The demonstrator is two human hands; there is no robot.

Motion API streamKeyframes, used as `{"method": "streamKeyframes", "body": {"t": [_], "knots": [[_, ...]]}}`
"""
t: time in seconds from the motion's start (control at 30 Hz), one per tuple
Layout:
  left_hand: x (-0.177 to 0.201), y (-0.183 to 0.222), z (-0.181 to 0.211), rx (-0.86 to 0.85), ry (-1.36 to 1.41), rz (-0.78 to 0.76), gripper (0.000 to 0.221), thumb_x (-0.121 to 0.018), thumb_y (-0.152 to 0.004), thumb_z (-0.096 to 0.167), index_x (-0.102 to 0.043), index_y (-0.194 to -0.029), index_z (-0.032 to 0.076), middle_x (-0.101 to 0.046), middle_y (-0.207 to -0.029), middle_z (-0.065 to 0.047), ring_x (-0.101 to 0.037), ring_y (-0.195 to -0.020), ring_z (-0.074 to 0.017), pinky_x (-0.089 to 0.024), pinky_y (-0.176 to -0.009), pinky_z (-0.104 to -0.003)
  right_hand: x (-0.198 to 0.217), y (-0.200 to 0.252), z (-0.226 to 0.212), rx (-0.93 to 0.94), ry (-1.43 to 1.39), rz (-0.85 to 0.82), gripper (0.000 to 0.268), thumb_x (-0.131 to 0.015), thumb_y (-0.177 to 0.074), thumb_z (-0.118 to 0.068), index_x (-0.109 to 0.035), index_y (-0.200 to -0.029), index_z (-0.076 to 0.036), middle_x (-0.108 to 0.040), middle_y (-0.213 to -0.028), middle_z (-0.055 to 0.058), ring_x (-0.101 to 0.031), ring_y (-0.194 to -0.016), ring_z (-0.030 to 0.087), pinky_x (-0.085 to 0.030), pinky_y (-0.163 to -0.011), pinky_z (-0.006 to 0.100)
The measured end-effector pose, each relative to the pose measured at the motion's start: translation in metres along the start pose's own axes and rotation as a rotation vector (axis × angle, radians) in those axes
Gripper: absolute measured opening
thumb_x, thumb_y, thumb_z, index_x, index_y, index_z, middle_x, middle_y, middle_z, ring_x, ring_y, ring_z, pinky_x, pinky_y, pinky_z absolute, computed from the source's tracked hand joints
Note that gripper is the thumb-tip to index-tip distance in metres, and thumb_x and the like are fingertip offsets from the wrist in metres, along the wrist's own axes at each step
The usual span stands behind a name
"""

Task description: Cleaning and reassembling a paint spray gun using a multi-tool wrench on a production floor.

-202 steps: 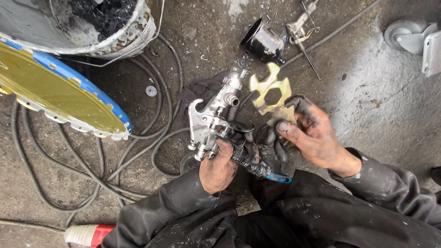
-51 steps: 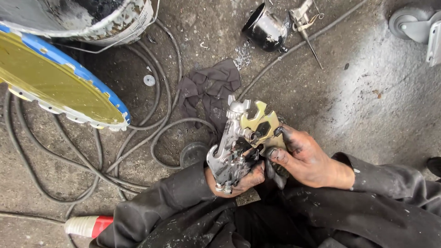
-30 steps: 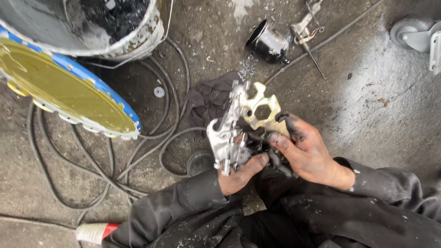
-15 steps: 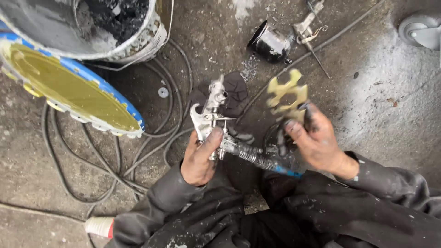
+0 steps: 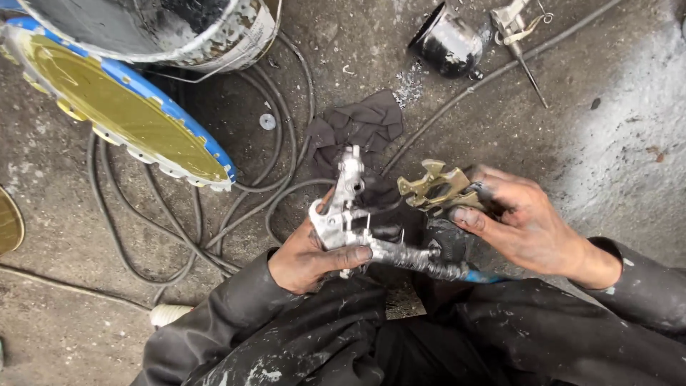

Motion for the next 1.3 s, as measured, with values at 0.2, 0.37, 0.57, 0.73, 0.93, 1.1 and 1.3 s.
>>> {"method": "streamKeyframes", "body": {"t": [0.2, 0.37, 0.57, 0.73, 0.93, 1.1, 1.3], "knots": [[0.002, -0.003, -0.011, 0.154, 0.053, 0.054, 0.054, -0.069, -0.081, -0.017, -0.059, -0.132, -0.003, -0.077, -0.101, -0.018, -0.077, -0.088, -0.0257, -0.064, -0.083, -0.033, -0.009, -0.013, -0.029, -0.187, 0.119, -0.003, 0.008, -0.065, -0.092, -0.009, -0.068, -0.099, -0.006, -0.058, -0.082, -0.001, -0.043, -0.056, 0.007, -0.035, -0.048, 0.024], [-0.047, -0.013, 0.031, -0.111, -0.625, -0.066, 0.035, -0.068, -0.074, -0.003, -0.062, -0.109, 0.001, -0.067, -0.086, -0.002, -0.056, -0.07, -0.0124, -0.051, -0.066, -0.028, -0.013, -0.012, -0.021, -0.155, 0.04, -0.151, 0.023, -0.06, -0.095, -0.023, -0.069, -0.111, -0.009, -0.07, -0.081, -0.003, -0.054, -0.047, 0.007, -0.041, -0.041, 0.025], [-0.048, -0.015, 0.024, -0.074, -0.585, -0.152, 0.06, -0.082, -0.082, 0.012, -0.053, -0.134, 0.005, -0.068, -0.127, -0.009, -0.07, -0.116, -0.0238, -0.057, -0.105, -0.039, -0.01, -0.016, -0.024, -0.141, 0.085, -0.197, 0.025, -0.063, -0.092, -0.025, -0.065, -0.113, -0.012, -0.078, -0.065, -0.007, -0.06, -0.039, 0.006, -0.044, -0.035, 0.023], [-0.058, -0.013, 0.033, -0.098, -0.68, -0.17, 0.042, -0.07, -0.09, 0.003, -0.056, -0.129, 0.001, -0.069, -0.116, -0.009, -0.066, -0.097, -0.0178, -0.056, -0.089, -0.032, -0.008, 0.006, 0.01, 0.012, 0.167, -0.187, 0.043, -0.063, -0.096, -0.027, -0.044, -0.134, -0.021, -0.069, -0.06, -0.008, -0.056, -0.038, 0.007, -0.042, -0.032, 0.022], [-0.059, -0.016, 0.033, -0.11, -0.779, -0.173, 0.037, -0.07, -0.085, 0.002, -0.059, -0.121, 0.003, -0.072, -0.103, -0.006, -0.066, -0.084, -0.0164, -0.057, -0.079, -0.03, 0.015, -0.022, -0.026, -0.059, 0.325, -0.29, 0.033, -0.073, -0.084, -0.022, -0.063, -0.112, -0.008, -0.07, -0.051, -0.002, -0.049, -0.028, 0.013, -0.033, -0.029, 0.03], [-0.054, -0.018, 0.027, -0.061, -0.671, -0.188, 0.031, -0.072, -0.085, -0.004, -0.063, -0.113, 0.004, -0.071, -0.09, -0.002, -0.063, -0.075, -0.0118, -0.055, -0.07, -0.027, 0.028, -0.025, -0.024, -0.008, 0.353, -0.428, 0.037, -0.072, -0.085, -0.03, -0.061, -0.115, -0.012, -0.063, -0.046, -0.002, -0.045, -0.026, 0.01, -0.032, -0.026, 0.028], [-0.04, -0.027, 0.024, -0.078, -0.593, -0.196, 0.042, -0.07, -0.086, -0.005, -0.06, -0.126, 0.002, -0.071, -0.113, -0.006, -0.065, -0.096, -0.0151, -0.055, -0.092, -0.031, 0.015, -0.031, -0.034, -0.279, 0.284, -0.416, 0.018, -0.057, -0.093, -0.03, -0.062, -0.103, -0.015, -0.063, -0.038, -0.002, -0.051, -0.02, 0.01, -0.037, -0.015, 0.024]]}}
Point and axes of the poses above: each hand's wrist, its own y-axis away from the middle knuckle, its own x-axis out of the back of the hand, z = x × y, the point moved 1 cm from there along -y, towards the middle knuckle
